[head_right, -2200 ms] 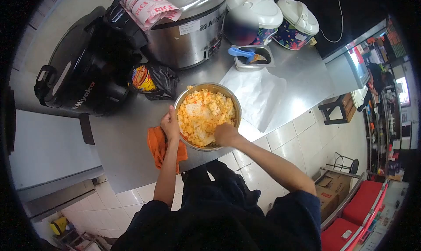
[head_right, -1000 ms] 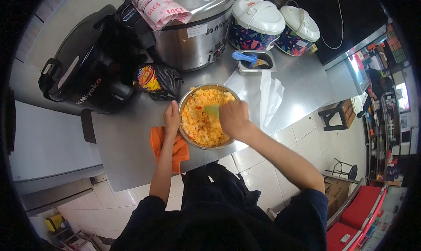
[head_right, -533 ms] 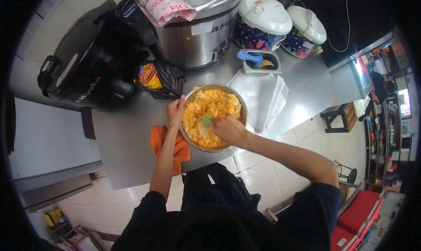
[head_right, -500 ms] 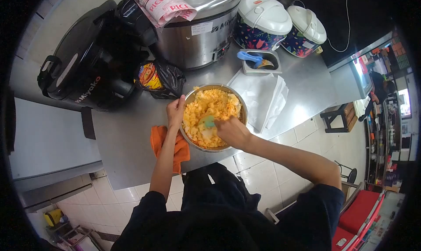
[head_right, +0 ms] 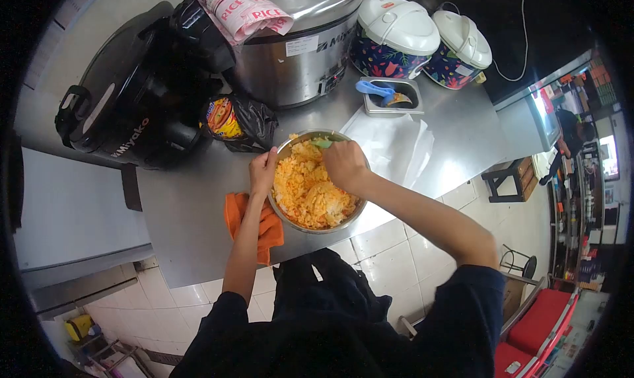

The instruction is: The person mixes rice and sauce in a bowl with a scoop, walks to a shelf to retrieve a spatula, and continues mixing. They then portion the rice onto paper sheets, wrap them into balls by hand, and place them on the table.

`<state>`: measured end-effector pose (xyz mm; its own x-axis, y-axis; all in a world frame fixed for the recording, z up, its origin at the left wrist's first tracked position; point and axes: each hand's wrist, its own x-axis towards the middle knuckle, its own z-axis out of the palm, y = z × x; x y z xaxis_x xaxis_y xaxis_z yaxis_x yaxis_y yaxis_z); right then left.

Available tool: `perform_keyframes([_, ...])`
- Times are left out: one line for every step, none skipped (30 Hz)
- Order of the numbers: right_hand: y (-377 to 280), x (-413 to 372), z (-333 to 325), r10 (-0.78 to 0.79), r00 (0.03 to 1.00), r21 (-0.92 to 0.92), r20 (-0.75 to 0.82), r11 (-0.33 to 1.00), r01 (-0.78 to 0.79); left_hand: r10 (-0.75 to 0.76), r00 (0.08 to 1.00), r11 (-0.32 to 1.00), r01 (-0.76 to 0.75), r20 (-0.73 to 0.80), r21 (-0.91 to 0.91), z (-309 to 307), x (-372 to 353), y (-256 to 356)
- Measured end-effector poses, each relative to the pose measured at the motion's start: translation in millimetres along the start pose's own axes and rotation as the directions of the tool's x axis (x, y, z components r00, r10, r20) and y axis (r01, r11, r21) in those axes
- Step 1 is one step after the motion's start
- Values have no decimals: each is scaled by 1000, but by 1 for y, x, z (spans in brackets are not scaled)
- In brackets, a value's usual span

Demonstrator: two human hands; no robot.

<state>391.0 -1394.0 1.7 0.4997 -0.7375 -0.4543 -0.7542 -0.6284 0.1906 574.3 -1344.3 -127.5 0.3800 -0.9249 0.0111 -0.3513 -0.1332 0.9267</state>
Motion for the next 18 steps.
perform_keyframes([-2,13,7,0,1000,96,-9,995,1,-7,1000,1000,7,-4,1,1,0,-1])
perform_keyframes([-4,25,15,0,1000,192,-18,981,4,-23,1000,1000,23,2,-15,1,0,-1])
perform_keyframes([-8,36,17,-9,1000,191,-17,982,12,-36,999,999,37,6,-31,1,0,-3])
perform_keyframes([-10,45,19,-98,995,155,-23,983,100,-40,999,999,40,1,-31,2,0,-5])
perform_keyframes([-12,50,23,-181,983,121,-26,976,182,-34,999,999,34,-15,-42,3,0,-6])
perform_keyframes([-16,45,20,-178,984,120,-28,976,181,-24,999,998,22,-32,-55,5,0,-6])
perform_keyframes([-23,35,13,-246,969,86,-36,965,248,-19,999,998,17,-35,-56,4,1,-4])
perform_keyframes([-29,23,7,-314,949,51,-39,947,316,-48,999,998,47,-23,-43,2,0,-3])
perform_keyframes([-29,8,2,-358,933,23,-24,933,358,-75,997,997,75,-10,-31,1,0,-1])
perform_keyframes([-26,-8,2,-399,917,-5,-7,917,399,-70,997,997,70,-11,-34,1,1,-1])
perform_keyframes([-25,-22,13,-422,906,-16,-41,907,422,-65,998,998,65,-15,-5,1,1,-3])
perform_keyframes([-22,-35,24,-444,893,-27,-76,896,443,-60,998,998,60,-18,25,0,1,-3])
perform_keyframes([-18,-48,30,-442,894,-30,-77,897,441,-56,998,998,56,-19,23,1,1,-1])
perform_keyframes([-14,-61,35,-430,877,-61,-214,902,428,-46,998,999,46,-38,11,1,1,0])
perform_keyframes([-10,-69,37,-414,841,-88,-347,908,411,-36,998,999,36,-56,1,1,-1,1])
perform_keyframes([-5,-75,32,-412,842,-88,-349,909,408,-33,998,999,34,-54,2,1,0,-1])
perform_keyframes([0,-83,26,-374,848,-87,-377,925,369,-29,998,1000,28,-60,-10,1,0,-2])
perform_keyframes([4,-90,18,-333,853,-85,-402,941,328,-24,998,999,23,-64,-23,3,0,-4])
